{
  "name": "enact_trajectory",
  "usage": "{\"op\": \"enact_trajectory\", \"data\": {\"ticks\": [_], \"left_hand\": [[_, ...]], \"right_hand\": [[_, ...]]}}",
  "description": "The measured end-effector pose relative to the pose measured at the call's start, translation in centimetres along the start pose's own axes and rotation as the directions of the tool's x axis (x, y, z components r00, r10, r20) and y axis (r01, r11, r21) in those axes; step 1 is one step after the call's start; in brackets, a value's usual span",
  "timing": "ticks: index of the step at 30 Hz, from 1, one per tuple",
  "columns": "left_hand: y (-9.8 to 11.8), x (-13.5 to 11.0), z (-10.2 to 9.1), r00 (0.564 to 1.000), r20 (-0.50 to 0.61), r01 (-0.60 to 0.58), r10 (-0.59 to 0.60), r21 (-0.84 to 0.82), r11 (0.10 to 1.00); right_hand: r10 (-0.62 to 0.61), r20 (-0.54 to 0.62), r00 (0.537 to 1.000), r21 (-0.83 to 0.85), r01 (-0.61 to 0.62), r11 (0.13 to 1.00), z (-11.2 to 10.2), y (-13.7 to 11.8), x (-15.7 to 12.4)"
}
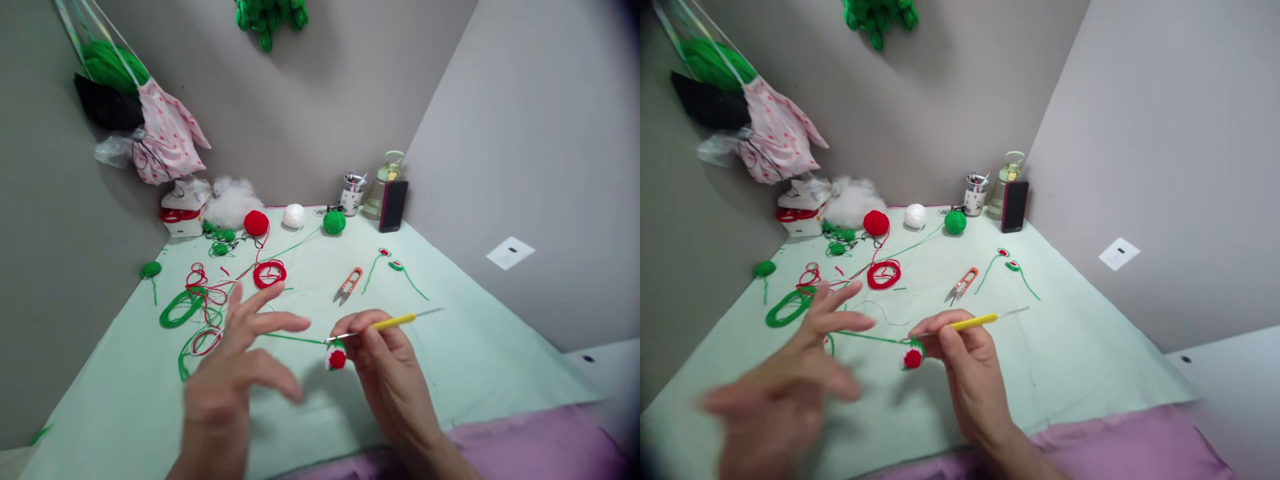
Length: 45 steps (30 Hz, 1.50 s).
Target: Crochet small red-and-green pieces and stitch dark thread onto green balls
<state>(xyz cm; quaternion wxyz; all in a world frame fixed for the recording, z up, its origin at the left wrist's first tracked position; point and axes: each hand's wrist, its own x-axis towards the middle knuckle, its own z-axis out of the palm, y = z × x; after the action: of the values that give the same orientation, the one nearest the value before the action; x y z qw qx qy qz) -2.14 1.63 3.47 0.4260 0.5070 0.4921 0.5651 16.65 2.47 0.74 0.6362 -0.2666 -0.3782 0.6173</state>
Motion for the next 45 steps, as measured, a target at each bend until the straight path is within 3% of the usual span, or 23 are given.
{"op": "enact_trajectory", "data": {"ticks": [3,4,7,9,12,20,27,30,33,36,39,42,45], "left_hand": [[-1.6,-0.4,2.1,0.983,0.112,-0.162,0.146,0.155,0.975],[-1.9,-0.6,2.7,0.983,0.12,-0.155,0.138,0.153,0.976],[-2.4,-1.3,3.7,0.989,0.093,0.12,-0.114,-0.064,0.991],[-2.3,-1.6,3.8,0.942,0.138,0.329,-0.305,-0.218,0.919],[-2.1,-1.8,3.9,0.887,0.222,0.459,-0.404,-0.353,0.815],[-1.8,-2.2,4.3,0.898,0.245,0.441,-0.366,-0.475,0.762],[-2.0,-2.1,4.0,0.898,0.237,0.44,-0.371,-0.456,0.774],[-2.4,-2.0,3.9,0.913,0.204,0.407,-0.353,-0.428,0.807],[-2.8,-2.0,3.8,0.935,0.147,0.355,-0.323,-0.359,0.863],[-3.1,-2.2,4.0,0.964,0.049,0.266,-0.262,-0.237,0.934],[-3.1,-2.5,4.4,0.968,0.006,0.246,-0.252,-0.234,0.94],[-2.7,-2.4,4.6,0.903,0.172,0.426,-0.394,-0.471,0.772],[-2.1,-1.9,4.3,0.82,0.351,0.569,-0.453,-0.586,0.577]], "right_hand": [[-0.087,0.025,0.996,-0.074,0.089,0.993,-0.2,0.2,-0.3],[-0.113,0.037,0.993,-0.112,0.116,0.987,-0.4,0.3,-0.4],[-0.167,0.054,0.984,-0.227,0.175,0.958,-0.9,0.5,-0.6],[-0.187,0.069,0.98,-0.277,0.199,0.94,-1.2,0.6,-0.7],[-0.216,0.111,0.97,-0.306,0.24,0.921,-1.2,0.6,-0.6],[-0.251,0.206,0.946,-0.418,0.317,0.851,-1.0,0.0,-0.6],[-0.063,0.125,0.99,-0.187,0.086,0.979,-1.2,0.1,-0.2],[-0.08,0.172,0.982,-0.232,0.119,0.965,-1.3,-0.3,-0.4],[-0.174,0.243,0.954,-0.422,0.265,0.867,-1.4,-1.0,-0.9],[-0.273,0.407,0.872,-0.598,0.48,0.642,-1.5,-1.2,-1.4],[-0.286,0.457,0.843,-0.725,0.538,0.429,-1.5,-0.6,-1.8],[-0.338,0.404,0.85,-0.752,0.519,0.407,-1.8,0.0,-2.2],[-0.385,0.368,0.846,-0.692,0.526,0.495,-2.0,-0.1,-2.1]]}}
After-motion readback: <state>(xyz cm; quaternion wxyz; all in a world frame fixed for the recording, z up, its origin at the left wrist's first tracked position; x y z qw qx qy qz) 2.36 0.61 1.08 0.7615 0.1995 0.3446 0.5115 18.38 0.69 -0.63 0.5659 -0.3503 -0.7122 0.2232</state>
